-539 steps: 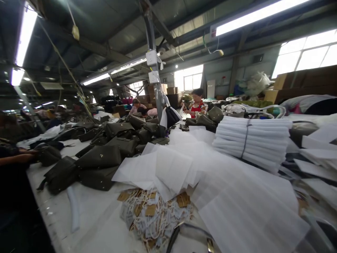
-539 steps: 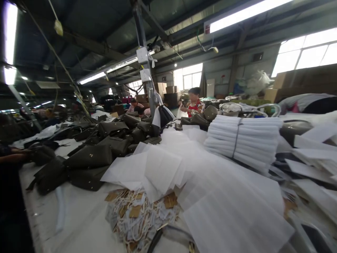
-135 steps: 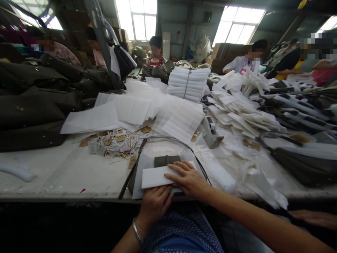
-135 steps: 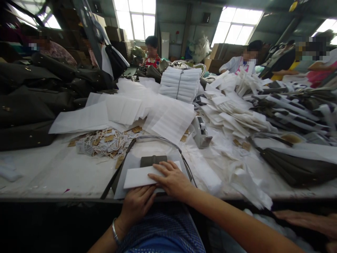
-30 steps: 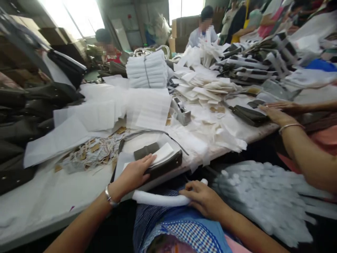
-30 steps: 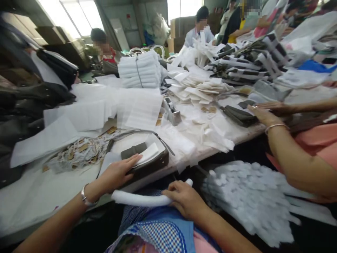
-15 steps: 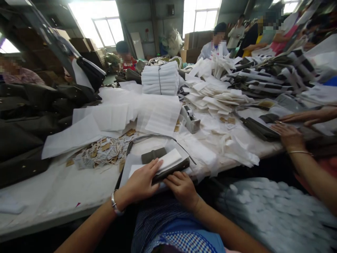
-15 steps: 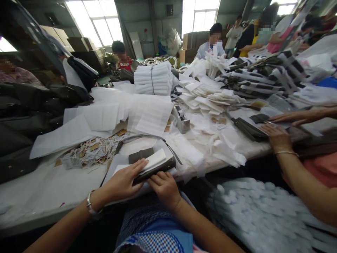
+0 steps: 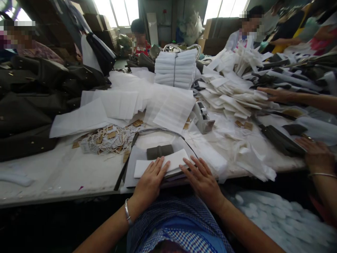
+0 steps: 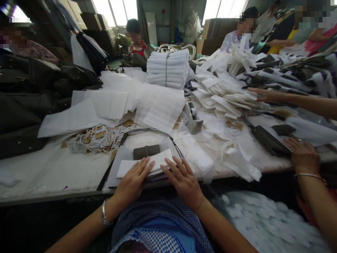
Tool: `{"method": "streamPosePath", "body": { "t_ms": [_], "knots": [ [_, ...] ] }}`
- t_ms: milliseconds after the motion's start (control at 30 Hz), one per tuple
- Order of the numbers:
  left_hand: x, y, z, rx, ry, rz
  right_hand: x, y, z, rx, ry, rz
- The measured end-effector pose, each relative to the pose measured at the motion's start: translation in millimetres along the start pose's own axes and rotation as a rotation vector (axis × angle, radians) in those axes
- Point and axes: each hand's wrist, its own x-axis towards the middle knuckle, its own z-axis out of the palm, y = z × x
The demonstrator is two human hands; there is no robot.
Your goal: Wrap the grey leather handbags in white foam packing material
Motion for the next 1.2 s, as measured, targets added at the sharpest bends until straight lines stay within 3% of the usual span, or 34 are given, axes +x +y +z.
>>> {"method": "streamPosePath", "body": {
  "t_ms": [133, 367, 567, 667, 800, 867, 1033, 1200],
  "knots": [
    [-1, 3, 2.9, 0.051, 0.025, -0.012, 14, 22, 3, 0.055, -0.08, -0.089],
    [0, 28, 8.0, 0.195, 0.062, -0.103, -1, 25, 33, 0.098, 0.069, -0.022],
    [0, 34, 20.7, 0.237, 0.129, -0.101, 2, 18, 20, 0.137, 0.085, -0.017],
    [-3, 30, 24.9, 0.235, 0.16, -0.091, -11, 6, 13, 0.251, 0.217, 0.201],
    [-5, 29, 25.0, 0.236, 0.183, -0.073, -37, -11, 19, 0.603, 0.299, 0.814],
    [-5, 28, 24.9, 0.241, 0.183, -0.067, -41, -16, 24, 0.895, 0.271, 1.009],
    [-7, 26, 26.8, 0.248, 0.234, -0.049, -17, -15, 14, 1.294, 0.252, 1.197],
    [-12, 20, 23.2, 0.177, 0.36, -0.055, 13, -20, -10, 1.569, 0.146, 1.072]
  ]
}}
